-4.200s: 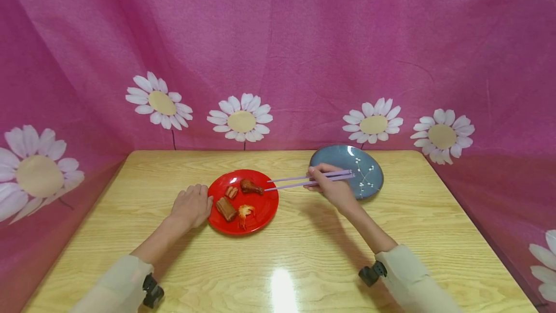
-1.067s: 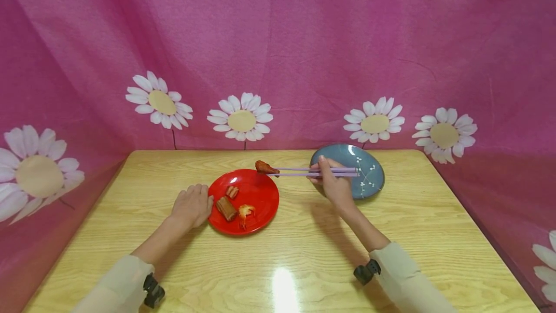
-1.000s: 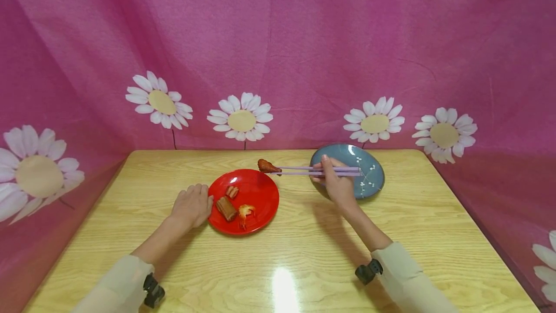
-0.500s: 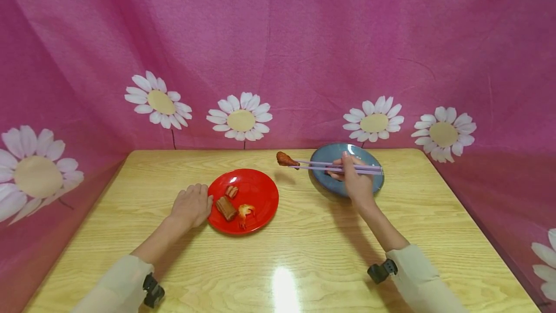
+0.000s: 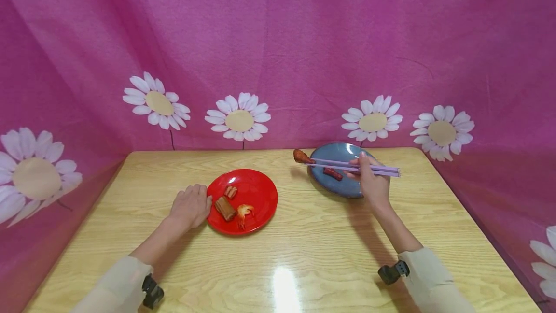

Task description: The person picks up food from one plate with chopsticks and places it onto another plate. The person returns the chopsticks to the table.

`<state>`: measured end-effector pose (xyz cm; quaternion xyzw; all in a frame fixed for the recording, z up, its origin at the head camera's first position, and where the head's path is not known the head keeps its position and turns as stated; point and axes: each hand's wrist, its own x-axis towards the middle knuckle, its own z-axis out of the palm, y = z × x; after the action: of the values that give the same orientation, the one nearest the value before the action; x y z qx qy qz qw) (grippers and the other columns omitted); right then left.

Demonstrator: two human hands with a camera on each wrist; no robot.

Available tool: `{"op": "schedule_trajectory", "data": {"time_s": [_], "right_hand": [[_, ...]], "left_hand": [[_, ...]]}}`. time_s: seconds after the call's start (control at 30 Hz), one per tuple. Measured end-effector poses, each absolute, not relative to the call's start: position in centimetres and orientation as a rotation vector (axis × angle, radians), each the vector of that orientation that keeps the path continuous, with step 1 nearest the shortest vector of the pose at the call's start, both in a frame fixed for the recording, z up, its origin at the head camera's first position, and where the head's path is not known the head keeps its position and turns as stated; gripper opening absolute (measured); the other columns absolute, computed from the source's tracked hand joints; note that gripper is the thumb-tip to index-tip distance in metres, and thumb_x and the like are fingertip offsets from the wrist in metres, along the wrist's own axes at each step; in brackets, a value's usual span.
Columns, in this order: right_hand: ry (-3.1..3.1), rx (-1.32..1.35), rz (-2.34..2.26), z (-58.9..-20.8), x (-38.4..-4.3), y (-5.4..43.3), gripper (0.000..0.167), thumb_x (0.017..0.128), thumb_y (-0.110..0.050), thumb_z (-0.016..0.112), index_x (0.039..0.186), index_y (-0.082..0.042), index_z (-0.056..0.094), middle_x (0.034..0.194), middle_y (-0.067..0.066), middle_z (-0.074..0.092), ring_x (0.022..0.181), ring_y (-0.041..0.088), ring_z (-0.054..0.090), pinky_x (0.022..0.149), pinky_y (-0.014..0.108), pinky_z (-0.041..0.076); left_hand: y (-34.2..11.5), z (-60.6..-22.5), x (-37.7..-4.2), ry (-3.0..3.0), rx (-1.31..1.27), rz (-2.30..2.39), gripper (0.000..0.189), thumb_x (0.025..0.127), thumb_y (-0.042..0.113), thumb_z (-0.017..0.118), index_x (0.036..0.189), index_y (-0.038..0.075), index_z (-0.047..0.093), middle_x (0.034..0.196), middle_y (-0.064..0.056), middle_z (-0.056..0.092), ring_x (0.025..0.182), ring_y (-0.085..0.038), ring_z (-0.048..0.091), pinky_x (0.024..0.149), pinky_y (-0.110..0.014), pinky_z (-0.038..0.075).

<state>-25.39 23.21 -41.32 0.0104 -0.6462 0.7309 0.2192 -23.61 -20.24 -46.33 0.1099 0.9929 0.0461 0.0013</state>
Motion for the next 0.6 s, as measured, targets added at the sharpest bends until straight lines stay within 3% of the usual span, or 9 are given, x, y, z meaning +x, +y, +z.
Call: {"op": "schedule_trajectory", "data": {"time_s": [0.2,0.6], "right_hand": [[-1.737,0.001,2.049,-40.3,-24.4,23.9,0.030,0.104,-0.011,0.052,0.086,0.006,0.068,0.077,0.007,0.071,0.065,0.014,0.072,0.063,0.028,0.055],[-1.745,-0.025,1.978,-39.9,-23.8,25.7,0.037,0.103,-0.009,0.053,0.093,0.025,0.061,0.074,0.010,0.071,0.062,0.012,0.071,0.060,0.026,0.055]], "left_hand": [[-20.2,-46.4,-23.6,3.125,0.342,0.149,0.023,0.101,0.022,0.050,0.095,-0.001,0.048,0.083,-0.010,0.046,0.085,-0.030,0.050,0.071,-0.040,0.039],[-20.3,-46.3,-23.4,3.135,0.355,0.152,0.023,0.100,0.021,0.050,0.094,-0.001,0.047,0.081,-0.010,0.045,0.081,-0.030,0.049,0.069,-0.039,0.039]]}}
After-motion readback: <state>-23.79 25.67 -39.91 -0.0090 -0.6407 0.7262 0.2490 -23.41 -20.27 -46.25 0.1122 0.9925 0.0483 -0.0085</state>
